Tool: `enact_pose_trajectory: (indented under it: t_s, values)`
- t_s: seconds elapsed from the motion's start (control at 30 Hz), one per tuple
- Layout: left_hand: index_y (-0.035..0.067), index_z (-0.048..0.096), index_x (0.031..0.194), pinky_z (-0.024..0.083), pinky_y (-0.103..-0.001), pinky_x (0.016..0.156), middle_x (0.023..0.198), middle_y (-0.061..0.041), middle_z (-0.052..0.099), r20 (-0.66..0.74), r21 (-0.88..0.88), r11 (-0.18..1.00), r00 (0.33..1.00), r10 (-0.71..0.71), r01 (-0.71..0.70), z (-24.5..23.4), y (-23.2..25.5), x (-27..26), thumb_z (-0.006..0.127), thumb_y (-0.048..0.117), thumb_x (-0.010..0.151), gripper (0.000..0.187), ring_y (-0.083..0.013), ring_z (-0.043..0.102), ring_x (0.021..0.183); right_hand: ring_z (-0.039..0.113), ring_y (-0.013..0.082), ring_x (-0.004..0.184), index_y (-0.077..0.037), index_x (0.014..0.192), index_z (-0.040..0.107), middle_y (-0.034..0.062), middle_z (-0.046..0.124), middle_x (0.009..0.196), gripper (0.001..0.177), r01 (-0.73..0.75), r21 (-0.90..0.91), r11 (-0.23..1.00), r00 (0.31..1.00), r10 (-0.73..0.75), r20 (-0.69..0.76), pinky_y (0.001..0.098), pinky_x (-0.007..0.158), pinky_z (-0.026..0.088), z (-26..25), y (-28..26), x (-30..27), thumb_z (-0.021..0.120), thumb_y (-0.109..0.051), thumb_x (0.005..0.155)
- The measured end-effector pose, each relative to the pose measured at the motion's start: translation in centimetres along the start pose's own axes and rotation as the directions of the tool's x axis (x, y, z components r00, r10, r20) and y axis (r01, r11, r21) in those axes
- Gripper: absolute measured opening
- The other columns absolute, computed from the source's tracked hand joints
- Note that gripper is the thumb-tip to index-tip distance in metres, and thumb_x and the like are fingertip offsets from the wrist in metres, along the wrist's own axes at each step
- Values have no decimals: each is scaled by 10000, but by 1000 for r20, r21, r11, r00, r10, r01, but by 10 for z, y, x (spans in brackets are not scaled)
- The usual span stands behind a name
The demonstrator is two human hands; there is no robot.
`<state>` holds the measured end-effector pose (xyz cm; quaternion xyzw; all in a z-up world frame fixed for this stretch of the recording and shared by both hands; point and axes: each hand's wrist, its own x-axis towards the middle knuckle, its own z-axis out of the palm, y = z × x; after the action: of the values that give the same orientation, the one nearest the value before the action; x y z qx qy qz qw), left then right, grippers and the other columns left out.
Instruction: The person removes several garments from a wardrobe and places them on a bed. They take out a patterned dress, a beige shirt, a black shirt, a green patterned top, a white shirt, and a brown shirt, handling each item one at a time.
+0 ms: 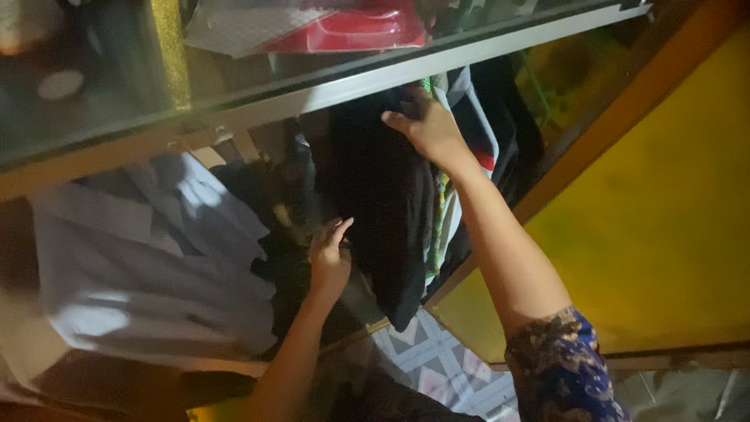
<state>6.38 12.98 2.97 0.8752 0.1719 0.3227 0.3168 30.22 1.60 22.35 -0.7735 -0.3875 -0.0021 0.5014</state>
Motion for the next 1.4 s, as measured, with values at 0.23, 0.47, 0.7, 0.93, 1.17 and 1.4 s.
enact_pose_trajectory:
  t_s: [0.23, 0.47, 0.7, 0.93, 1.17, 1.4]
  values:
    - [160, 640, 1361, 421, -479, 1120, 1412, -166, 595, 6, 64, 997, 999, -50, 50, -5, -10, 7, 626, -38, 884, 518, -380, 528, 1322, 716, 256, 1047, 14, 1150, 725, 144, 769, 1096, 401, -54, 423, 904, 999, 47, 28, 360, 955, 548, 41, 36, 53, 821, -85, 773]
    - [149, 628, 1369, 439, -466, 1093, 1426, -181, 576, 40, 49, 994, 994, -101, 99, -9, -20, 13, 613, -8, 908, 487, -380, 534, 1313, 715, 214, 920, 22, 1096, 702, 103, 750, 1017, 219, 128, 334, 934, 983, -75, -165, 340, 781, 610, 56, 73, 69, 730, 54, 881]
    - [164, 648, 1373, 447, -462, 1086, 1397, -181, 586, 66, 71, 992, 992, -108, 104, -11, -29, 16, 601, -57, 877, 545, -386, 545, 1292, 740, 219, 934, 35, 1094, 695, 98, 755, 1014, 247, 122, 522, 844, 991, -75, -110, 368, 824, 631, 47, 83, 63, 744, 33, 852]
    - [183, 626, 1366, 426, -466, 1119, 1404, -155, 588, 15, 45, 997, 998, -66, 65, -17, -32, 14, 639, -39, 865, 548, -373, 527, 1327, 638, 180, 1056, 2, 1166, 693, 77, 721, 1116, 190, 103, 220, 970, 988, -75, -134, 335, 921, 532, 8, 47, 56, 623, -112, 1029]
    - [176, 617, 1385, 409, -486, 1106, 1453, -185, 540, 77, -16, 991, 989, -130, 131, -18, -34, 13, 636, -60, 882, 556, -393, 478, 1347, 695, 233, 1060, 6, 1147, 704, 110, 743, 1103, 388, -65, 357, 932, 998, 68, 4, 354, 981, 539, -29, -3, 17, 785, -93, 780]
    - [153, 614, 1396, 449, -463, 1130, 1448, -168, 570, -7, -39, 997, 998, 70, -70, -11, -32, 16, 570, -85, 854, 593, -365, 518, 1365, 675, 215, 1048, 7, 1196, 710, 105, 735, 1105, 470, -175, 248, 953, 984, 166, 58, 340, 990, 491, -42, 3, -41, 813, -142, 763]
